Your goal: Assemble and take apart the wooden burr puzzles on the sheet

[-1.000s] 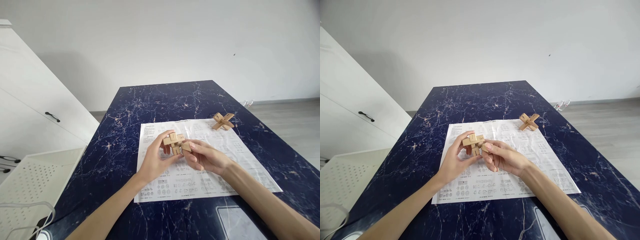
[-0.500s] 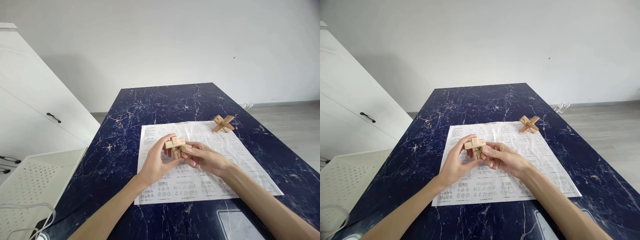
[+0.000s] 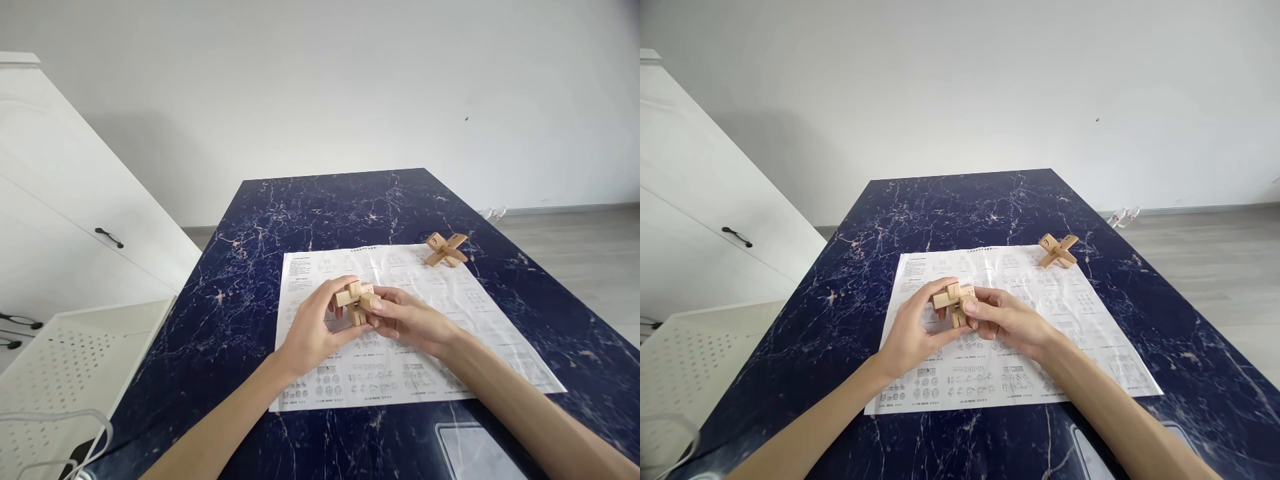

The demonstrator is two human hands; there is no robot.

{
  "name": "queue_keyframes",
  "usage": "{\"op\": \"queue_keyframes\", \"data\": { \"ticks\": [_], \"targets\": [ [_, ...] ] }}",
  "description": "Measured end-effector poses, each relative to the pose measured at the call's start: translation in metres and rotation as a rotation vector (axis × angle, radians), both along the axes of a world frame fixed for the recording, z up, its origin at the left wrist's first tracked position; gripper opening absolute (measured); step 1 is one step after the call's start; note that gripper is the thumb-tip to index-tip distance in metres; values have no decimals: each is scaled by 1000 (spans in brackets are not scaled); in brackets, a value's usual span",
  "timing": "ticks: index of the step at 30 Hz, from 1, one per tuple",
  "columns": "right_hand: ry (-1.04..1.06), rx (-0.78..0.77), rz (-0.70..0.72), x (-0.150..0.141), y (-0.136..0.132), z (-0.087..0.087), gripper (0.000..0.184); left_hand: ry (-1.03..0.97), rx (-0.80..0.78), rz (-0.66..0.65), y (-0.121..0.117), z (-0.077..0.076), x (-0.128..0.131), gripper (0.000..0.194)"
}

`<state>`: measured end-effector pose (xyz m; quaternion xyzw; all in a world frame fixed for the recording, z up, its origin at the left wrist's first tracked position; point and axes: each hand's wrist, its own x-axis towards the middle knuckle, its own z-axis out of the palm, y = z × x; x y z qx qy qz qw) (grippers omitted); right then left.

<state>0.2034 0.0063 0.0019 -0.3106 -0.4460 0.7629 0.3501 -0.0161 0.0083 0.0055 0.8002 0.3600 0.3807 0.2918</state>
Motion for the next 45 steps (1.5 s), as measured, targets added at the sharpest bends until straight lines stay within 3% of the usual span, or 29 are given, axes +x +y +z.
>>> {"op": "queue_keyframes", "data": {
  "ticks": [7, 25, 31, 35, 39, 45],
  "targets": [
    [-83, -14, -30, -5, -2, 8, 42, 45, 97, 41, 1, -1, 0, 70],
    [-200, 113, -96, -10, -7, 0, 47, 77, 280, 85, 1, 2, 0, 62],
    [-201, 124, -159, -21, -11, 3, 45, 87, 337, 172, 4, -2, 0, 59],
    [-328, 258, -277, -35, -18, 9, 40, 91, 307, 257, 4, -2, -1, 56],
    [-588, 361, -386, -42, -24, 10, 31, 102, 372, 282, 1, -4, 0, 57],
    [-707, 417, -419, -44, -26, 7, 25, 131, 464, 307, -1, -4, 3, 50]
  ]
}}
